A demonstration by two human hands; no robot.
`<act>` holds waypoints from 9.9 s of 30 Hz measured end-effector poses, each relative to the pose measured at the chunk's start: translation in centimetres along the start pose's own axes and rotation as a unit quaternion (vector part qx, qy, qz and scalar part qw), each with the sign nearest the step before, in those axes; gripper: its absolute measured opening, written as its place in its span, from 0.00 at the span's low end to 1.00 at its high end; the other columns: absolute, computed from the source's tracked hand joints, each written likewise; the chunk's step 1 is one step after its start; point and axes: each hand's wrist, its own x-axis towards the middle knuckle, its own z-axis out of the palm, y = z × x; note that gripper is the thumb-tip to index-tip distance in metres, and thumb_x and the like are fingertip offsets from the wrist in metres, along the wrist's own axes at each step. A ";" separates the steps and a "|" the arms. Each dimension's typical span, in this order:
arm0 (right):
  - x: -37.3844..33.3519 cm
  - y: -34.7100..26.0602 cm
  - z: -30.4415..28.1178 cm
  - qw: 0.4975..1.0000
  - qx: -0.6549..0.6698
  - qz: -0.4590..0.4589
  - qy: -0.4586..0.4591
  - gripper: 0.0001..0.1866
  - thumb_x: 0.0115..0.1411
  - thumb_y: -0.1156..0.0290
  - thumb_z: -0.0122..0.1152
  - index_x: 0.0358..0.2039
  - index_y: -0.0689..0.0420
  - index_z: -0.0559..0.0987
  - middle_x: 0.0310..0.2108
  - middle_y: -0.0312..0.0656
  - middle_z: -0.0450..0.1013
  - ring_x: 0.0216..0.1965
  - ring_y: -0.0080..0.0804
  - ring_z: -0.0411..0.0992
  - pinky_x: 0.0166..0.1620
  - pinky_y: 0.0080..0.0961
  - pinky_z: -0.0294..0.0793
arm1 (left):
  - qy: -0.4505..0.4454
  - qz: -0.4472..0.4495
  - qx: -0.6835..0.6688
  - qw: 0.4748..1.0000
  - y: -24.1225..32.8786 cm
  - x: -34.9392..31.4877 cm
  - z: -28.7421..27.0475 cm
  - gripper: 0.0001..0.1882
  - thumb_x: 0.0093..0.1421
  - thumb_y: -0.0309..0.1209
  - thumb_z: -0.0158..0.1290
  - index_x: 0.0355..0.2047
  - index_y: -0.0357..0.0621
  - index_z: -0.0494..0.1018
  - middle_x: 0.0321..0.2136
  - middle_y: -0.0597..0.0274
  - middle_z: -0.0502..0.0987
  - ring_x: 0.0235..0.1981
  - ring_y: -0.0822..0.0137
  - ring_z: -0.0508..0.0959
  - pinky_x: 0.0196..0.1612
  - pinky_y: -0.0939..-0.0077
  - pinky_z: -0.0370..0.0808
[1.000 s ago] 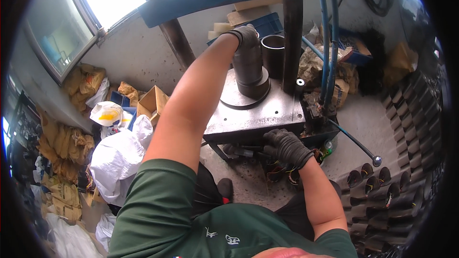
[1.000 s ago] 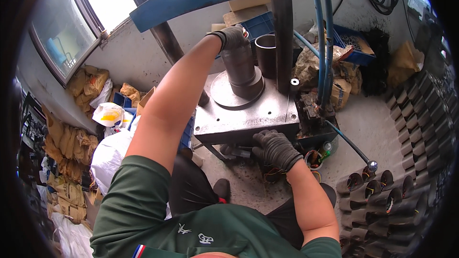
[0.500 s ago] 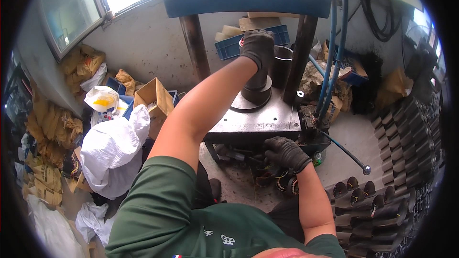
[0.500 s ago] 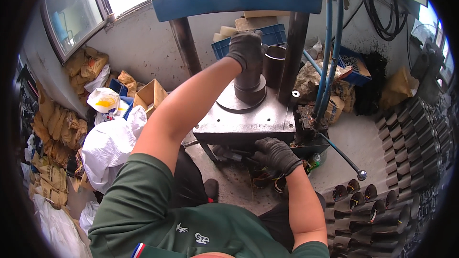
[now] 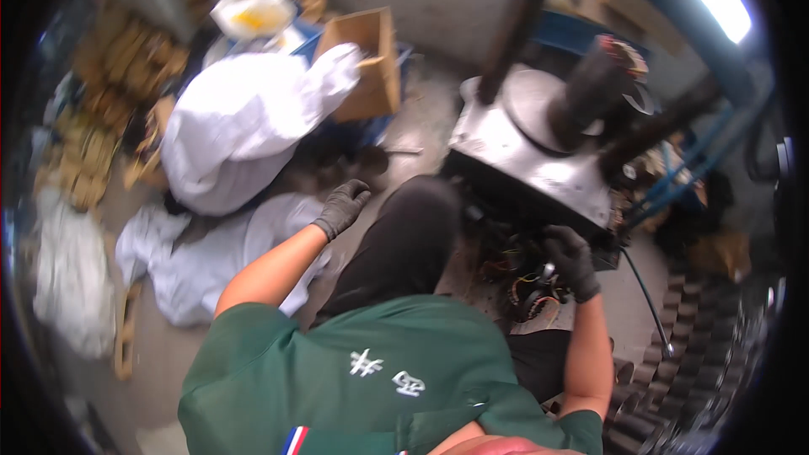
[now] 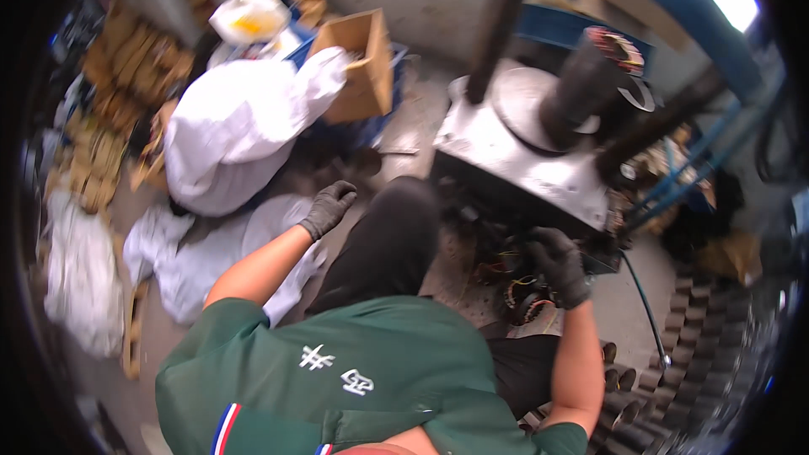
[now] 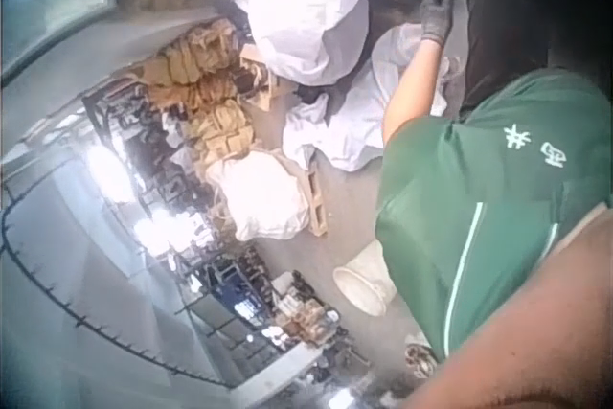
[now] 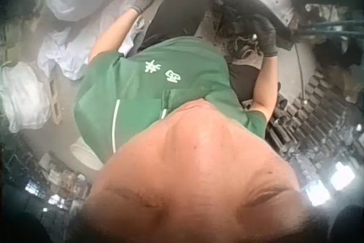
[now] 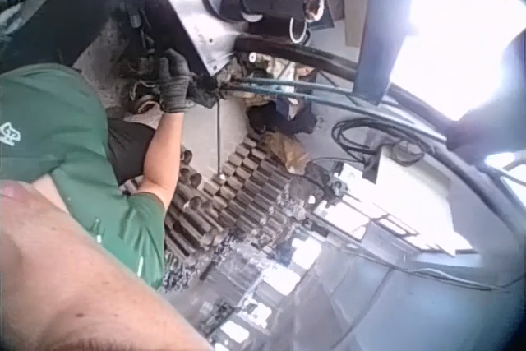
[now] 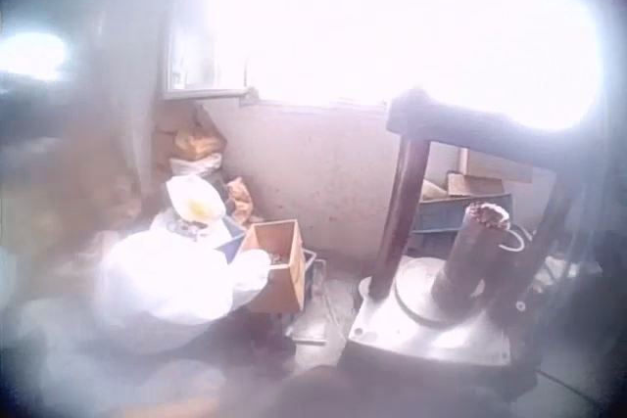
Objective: The person connects wires on a motor stator, places it into a hydraulic press with a metal sleeve, operates the press, and then places the assembled component into a large white bag.
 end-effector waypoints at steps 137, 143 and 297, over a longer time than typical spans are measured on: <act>-23.6 -7.1 -10.3 0.892 -0.316 0.276 0.166 0.14 0.51 0.60 0.72 0.27 0.59 0.83 0.21 0.51 0.76 0.25 0.48 0.78 0.32 0.39 0.77 | -0.023 0.320 -0.053 0.946 32.5 21.6 22.0 0.41 0.55 0.30 0.64 0.68 0.42 0.61 0.67 0.46 0.64 0.65 0.46 0.68 0.68 0.60 0.67; -23.3 -7.4 -10.8 0.891 -0.296 0.300 0.167 0.12 0.54 0.64 0.70 0.29 0.62 0.83 0.19 0.53 0.73 0.23 0.48 0.74 0.32 0.40 0.73 | -0.025 0.313 -0.055 0.948 32.5 22.3 23.0 0.43 0.54 0.31 0.64 0.69 0.40 0.60 0.68 0.46 0.64 0.64 0.45 0.68 0.68 0.58 0.68; -20.8 -8.7 -14.2 0.927 -0.109 0.330 0.139 0.13 0.65 0.75 0.60 0.49 0.63 0.82 0.35 0.37 0.81 0.35 0.23 0.77 0.41 0.22 0.78 | -0.012 0.320 -0.071 0.945 32.4 20.0 20.3 0.42 0.56 0.31 0.62 0.70 0.41 0.59 0.70 0.50 0.61 0.59 0.44 0.74 0.63 0.55 0.72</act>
